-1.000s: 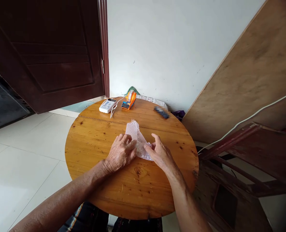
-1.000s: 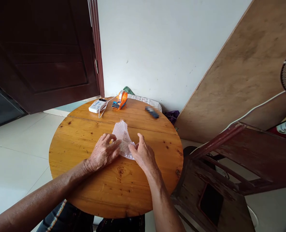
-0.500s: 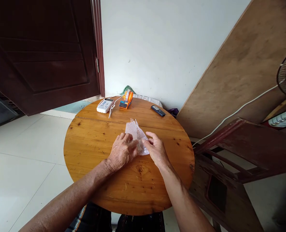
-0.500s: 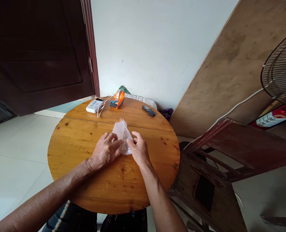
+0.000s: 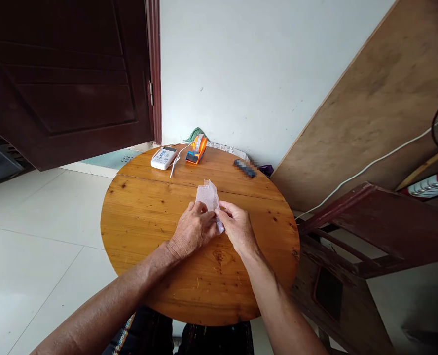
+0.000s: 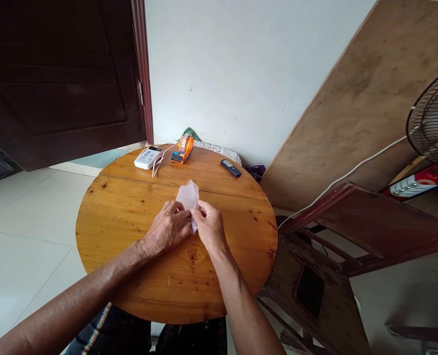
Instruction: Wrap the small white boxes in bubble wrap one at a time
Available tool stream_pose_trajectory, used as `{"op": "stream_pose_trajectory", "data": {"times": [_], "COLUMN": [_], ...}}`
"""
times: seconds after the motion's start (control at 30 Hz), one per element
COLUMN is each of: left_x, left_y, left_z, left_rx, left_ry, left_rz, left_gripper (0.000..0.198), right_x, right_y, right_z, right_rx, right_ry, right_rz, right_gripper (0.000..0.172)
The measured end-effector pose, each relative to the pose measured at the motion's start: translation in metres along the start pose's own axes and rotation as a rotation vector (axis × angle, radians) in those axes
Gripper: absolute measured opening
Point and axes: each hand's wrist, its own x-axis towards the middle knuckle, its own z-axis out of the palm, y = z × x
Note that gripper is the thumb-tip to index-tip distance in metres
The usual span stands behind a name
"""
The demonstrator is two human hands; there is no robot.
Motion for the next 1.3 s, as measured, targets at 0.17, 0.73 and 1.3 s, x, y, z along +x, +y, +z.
{"op": "stream_pose_trajectory", "data": {"times": [0.17,0.73,1.3], "left_x": [-0.002,-0.002,-0.004], "left_y": [-0.002,-0.002,-0.001], "left_z": [-0.001,0.001,0.009], "left_rx": [-0.200,-0.500,-0.440], "left_ry": [-0.002,0.072,0.064], "left_rz": [-0.040,-0.355,-0.323], "left_gripper": [0.033,0.034,0.053], "right_x": [-0.008,-0.019,-0.003], "right_y": [-0.009,-0.033,0.001], "right_z": [-0.011,-0.004,-0.029], "right_rx": [-0.092,-0.713,-0.361], "right_ry": [-0.124,-0.326,-0.202], "right_rz": [-0.037,-0.270,-0.400], "right_gripper": [0.041,0.069,0.054]}}
